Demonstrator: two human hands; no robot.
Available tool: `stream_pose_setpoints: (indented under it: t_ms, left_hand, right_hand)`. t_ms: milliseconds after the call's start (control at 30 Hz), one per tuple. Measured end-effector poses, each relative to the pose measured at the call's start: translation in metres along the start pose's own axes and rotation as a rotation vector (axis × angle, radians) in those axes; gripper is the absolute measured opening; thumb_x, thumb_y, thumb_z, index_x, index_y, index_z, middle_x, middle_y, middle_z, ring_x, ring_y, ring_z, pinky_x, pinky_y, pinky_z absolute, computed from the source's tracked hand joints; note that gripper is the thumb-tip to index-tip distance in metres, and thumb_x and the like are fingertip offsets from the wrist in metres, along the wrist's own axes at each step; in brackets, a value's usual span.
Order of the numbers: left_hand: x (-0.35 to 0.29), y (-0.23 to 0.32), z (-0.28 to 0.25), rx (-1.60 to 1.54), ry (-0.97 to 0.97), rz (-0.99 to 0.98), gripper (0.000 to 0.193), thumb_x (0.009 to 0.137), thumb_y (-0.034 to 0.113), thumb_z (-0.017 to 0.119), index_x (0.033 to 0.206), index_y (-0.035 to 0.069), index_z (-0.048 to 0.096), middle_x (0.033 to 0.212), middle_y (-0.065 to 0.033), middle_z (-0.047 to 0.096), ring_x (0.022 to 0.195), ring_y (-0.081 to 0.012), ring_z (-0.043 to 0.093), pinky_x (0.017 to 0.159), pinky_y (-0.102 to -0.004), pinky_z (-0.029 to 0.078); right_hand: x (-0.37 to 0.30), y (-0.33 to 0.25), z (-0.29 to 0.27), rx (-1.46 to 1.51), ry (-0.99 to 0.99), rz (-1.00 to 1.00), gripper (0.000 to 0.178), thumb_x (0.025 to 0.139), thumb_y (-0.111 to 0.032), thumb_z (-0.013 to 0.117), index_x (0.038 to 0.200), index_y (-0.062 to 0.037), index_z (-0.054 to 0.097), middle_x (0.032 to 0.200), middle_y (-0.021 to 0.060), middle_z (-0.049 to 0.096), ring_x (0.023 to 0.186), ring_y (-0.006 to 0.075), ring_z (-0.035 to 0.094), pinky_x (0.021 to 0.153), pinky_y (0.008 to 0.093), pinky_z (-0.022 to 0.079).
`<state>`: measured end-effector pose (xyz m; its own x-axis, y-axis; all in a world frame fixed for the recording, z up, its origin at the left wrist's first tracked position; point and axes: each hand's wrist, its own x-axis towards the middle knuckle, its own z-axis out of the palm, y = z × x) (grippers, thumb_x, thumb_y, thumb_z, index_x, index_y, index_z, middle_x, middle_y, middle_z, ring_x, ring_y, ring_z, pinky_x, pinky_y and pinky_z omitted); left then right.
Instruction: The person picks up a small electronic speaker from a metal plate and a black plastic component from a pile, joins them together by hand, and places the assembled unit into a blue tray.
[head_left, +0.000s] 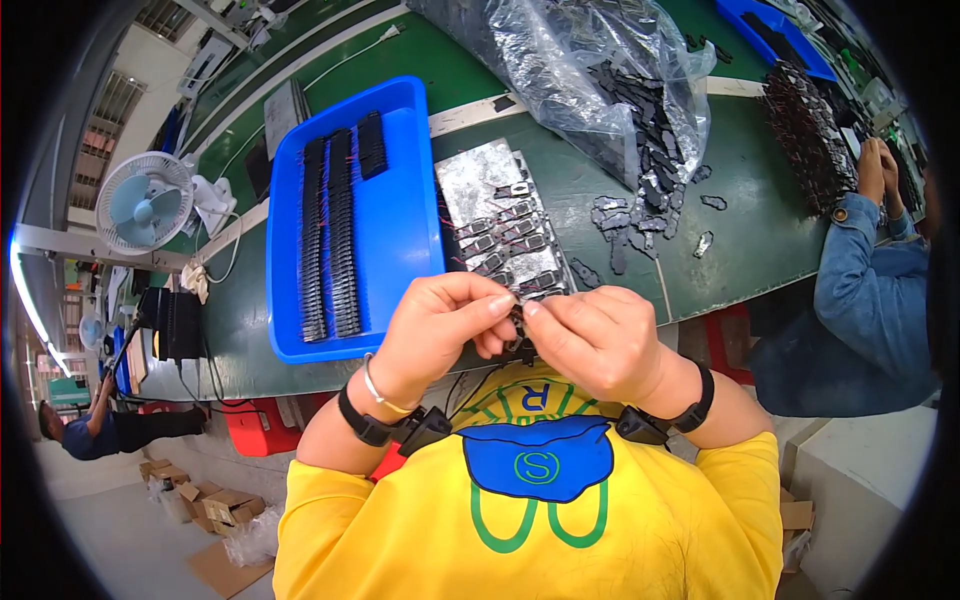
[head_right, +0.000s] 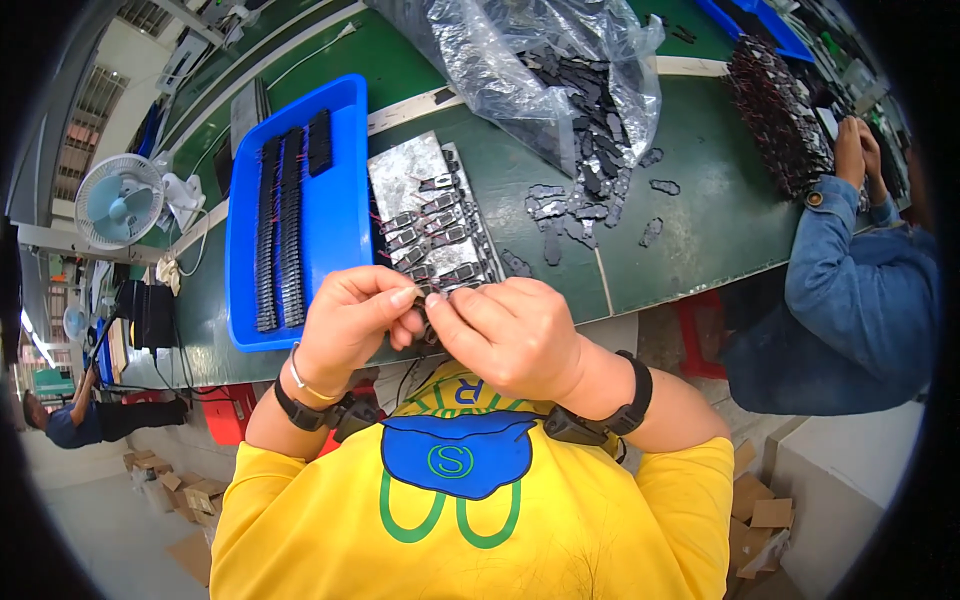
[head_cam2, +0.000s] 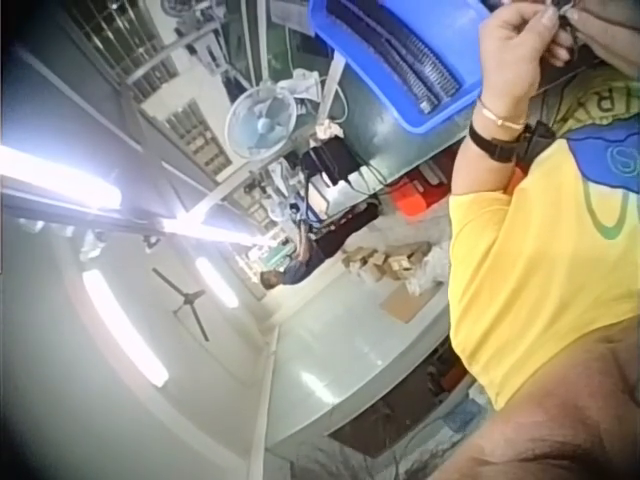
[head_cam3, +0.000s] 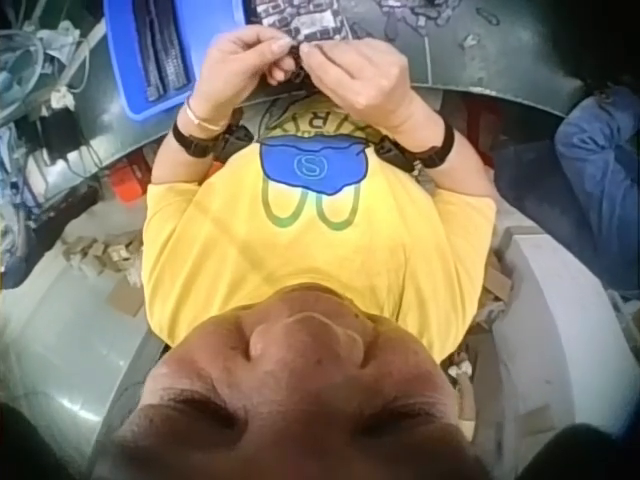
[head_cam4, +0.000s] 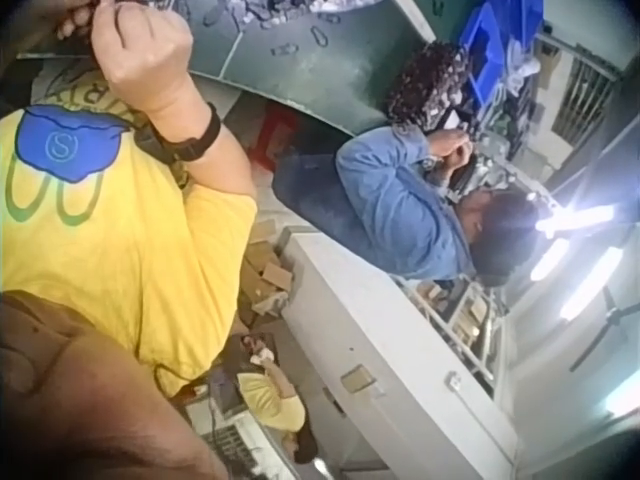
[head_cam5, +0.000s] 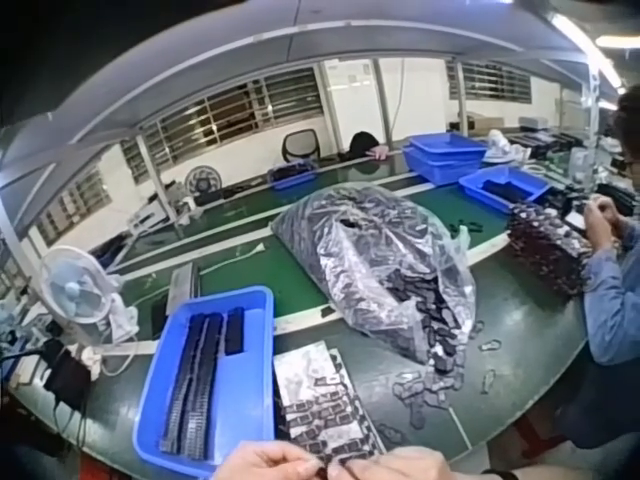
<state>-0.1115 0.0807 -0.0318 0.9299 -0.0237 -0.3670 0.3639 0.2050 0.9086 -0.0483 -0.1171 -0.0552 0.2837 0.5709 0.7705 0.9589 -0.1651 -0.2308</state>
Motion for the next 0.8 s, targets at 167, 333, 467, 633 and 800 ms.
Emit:
stream_pose_setpoints:
  t_ms: [167, 333, 467, 633, 800]
  left_hand:
    - [0.003, -0.002, -0.006, -0.162, -0.108, -0.037, 0.014, 0.090, 0.010, 0.061, 0.091, -0.004, 0.064, 0.075, -0.0104, 0.067, 0.061, -0.0133, 0.063, 0.055, -0.0240, 0.052]
    - [0.000, -0.003, -0.007, -0.089, -0.084, 0.056, 0.013, 0.090, 0.010, 0.062, 0.090, -0.004, 0.064, 0.075, -0.0115, 0.067, 0.059, -0.0145, 0.063, 0.054, -0.0250, 0.053]
    - [-0.009, -0.004, -0.020, -0.143, -0.051, 0.108, 0.013, 0.089, 0.009, 0.063, 0.089, -0.004, 0.064, 0.074, -0.0127, 0.067, 0.056, -0.0158, 0.063, 0.052, -0.0254, 0.053]
    - [-0.016, -0.009, -0.032, -0.238, -0.052, 0.170, 0.012, 0.088, 0.008, 0.064, 0.088, -0.004, 0.064, 0.072, -0.0138, 0.067, 0.054, -0.0170, 0.063, 0.051, -0.0257, 0.053]
    - [-0.011, -0.011, -0.030, -0.270, -0.099, 0.193, 0.012, 0.087, 0.008, 0.064, 0.088, -0.004, 0.063, 0.071, -0.0145, 0.067, 0.055, -0.0175, 0.063, 0.052, -0.0257, 0.053]
  right_hand:
    - [-0.002, 0.004, -0.003, 0.073, -0.003, -0.014, 0.031, 0.064, -0.008, 0.076, 0.092, -0.0008, 0.065, 0.083, 0.0070, 0.066, 0.061, 0.0185, 0.063, 0.052, 0.0271, 0.047]
    - [-0.002, 0.012, -0.009, 0.151, 0.074, 0.050, 0.031, 0.067, -0.014, 0.079, 0.092, -0.0011, 0.066, 0.085, 0.0081, 0.066, 0.063, 0.0203, 0.064, 0.054, 0.0292, 0.049]
    - [-0.032, 0.043, -0.045, 0.036, 0.080, 0.512, 0.024, 0.075, -0.008, 0.075, 0.095, -0.0004, 0.065, 0.083, 0.0102, 0.065, 0.067, 0.0200, 0.063, 0.058, 0.0292, 0.050]
    - [-0.086, 0.089, -0.101, -0.071, -0.003, 0.845, 0.023, 0.075, 0.000, 0.071, 0.097, 0.0015, 0.064, 0.091, 0.0090, 0.062, 0.072, 0.0156, 0.060, 0.062, 0.0263, 0.049]
    - [-0.083, 0.113, -0.114, -0.008, -0.209, 0.879, 0.027, 0.074, -0.001, 0.072, 0.101, -0.0001, 0.064, 0.096, 0.0092, 0.060, 0.076, 0.0179, 0.060, 0.064, 0.0272, 0.048]
